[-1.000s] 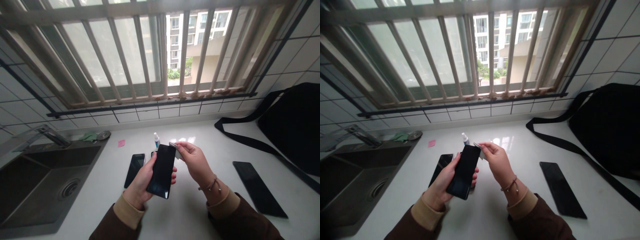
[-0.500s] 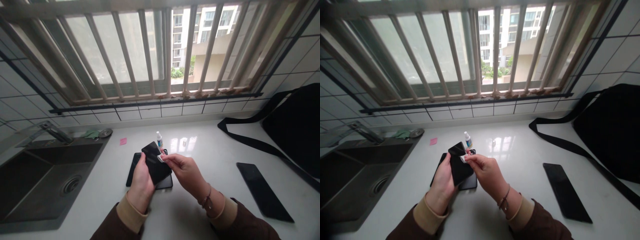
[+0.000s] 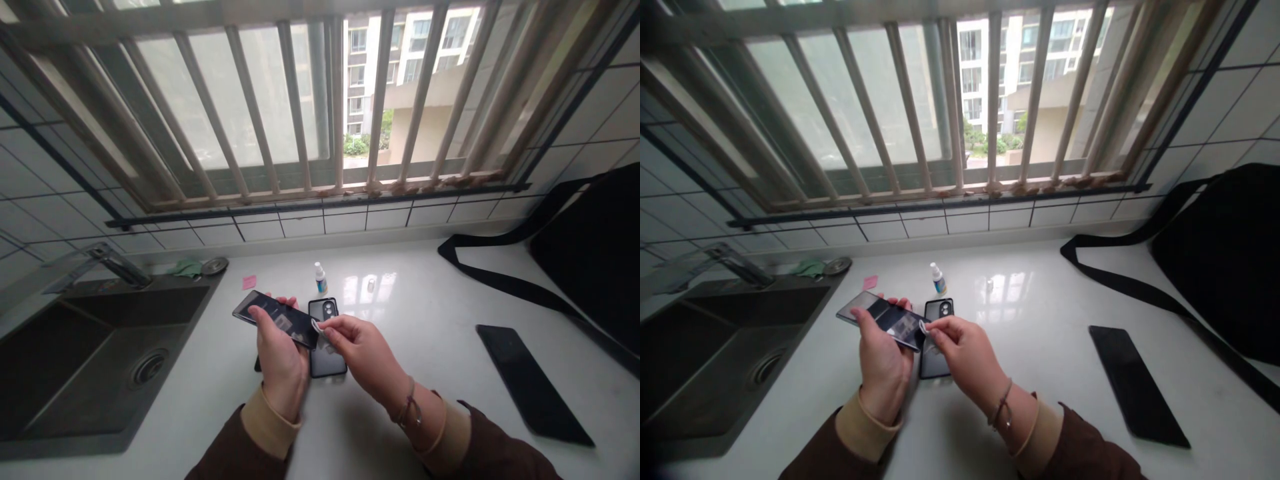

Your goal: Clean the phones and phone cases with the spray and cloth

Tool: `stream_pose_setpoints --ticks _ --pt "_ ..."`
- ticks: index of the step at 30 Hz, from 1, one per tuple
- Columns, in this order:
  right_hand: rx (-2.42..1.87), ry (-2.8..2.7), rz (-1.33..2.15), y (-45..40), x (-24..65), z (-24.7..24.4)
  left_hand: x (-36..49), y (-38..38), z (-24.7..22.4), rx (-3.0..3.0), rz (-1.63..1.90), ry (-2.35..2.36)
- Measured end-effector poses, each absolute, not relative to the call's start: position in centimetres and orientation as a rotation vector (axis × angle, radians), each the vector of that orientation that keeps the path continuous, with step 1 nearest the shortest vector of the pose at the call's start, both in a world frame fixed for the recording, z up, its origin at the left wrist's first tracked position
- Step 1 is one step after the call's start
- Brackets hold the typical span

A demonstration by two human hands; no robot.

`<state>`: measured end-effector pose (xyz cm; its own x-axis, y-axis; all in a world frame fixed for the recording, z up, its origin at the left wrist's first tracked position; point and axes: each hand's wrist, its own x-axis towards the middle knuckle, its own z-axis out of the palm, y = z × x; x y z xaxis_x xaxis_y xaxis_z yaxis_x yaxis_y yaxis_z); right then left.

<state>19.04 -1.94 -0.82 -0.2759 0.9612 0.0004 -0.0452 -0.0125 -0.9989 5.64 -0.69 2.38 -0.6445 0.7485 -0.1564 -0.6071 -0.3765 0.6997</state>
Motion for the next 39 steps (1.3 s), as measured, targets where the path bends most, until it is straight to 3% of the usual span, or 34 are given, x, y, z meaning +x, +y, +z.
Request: stream_pose_setpoints --ticks 5,12,16,21,24,28,31,39 --pt "-0.984 -1.443 1.373 -2.8 18.4 -0.9 5.4 -0.4 2.2 0.259 2.113 1.054" --pt "-0.826 -1.302 1.852 -2.8 19.0 0.0 4.7 0.0 1.7 0.162 2.061 1.049" --pt "-0.728 -1.181 2.047 -2.7 19.5 0.7 4.7 -0.3 1.7 0.102 1.857 1.013" --pt "-0.891 -0.874 1.519 0.0 21.8 0.5 5.0 -0.9 2.7 0.212 1.369 0.905" --pt "-1.111 -0.997 1.155 1.8 23.5 0.3 5.3 -1.7 3.2 0.344 1.094 0.778" --pt "-1.203 -1.240 1.126 1.9 24.1 0.7 5.6 -2.8 3.3 0.388 0.801 0.603" --pt "-1.148 -1.274 1.142 1.1 23.6 1.1 5.8 -3.1 3.0 0.397 0.701 0.594" --pt "-1.070 -1.689 0.684 0.0 23.1 1.7 6.4 -3.3 2.2 0.441 0.662 0.717"
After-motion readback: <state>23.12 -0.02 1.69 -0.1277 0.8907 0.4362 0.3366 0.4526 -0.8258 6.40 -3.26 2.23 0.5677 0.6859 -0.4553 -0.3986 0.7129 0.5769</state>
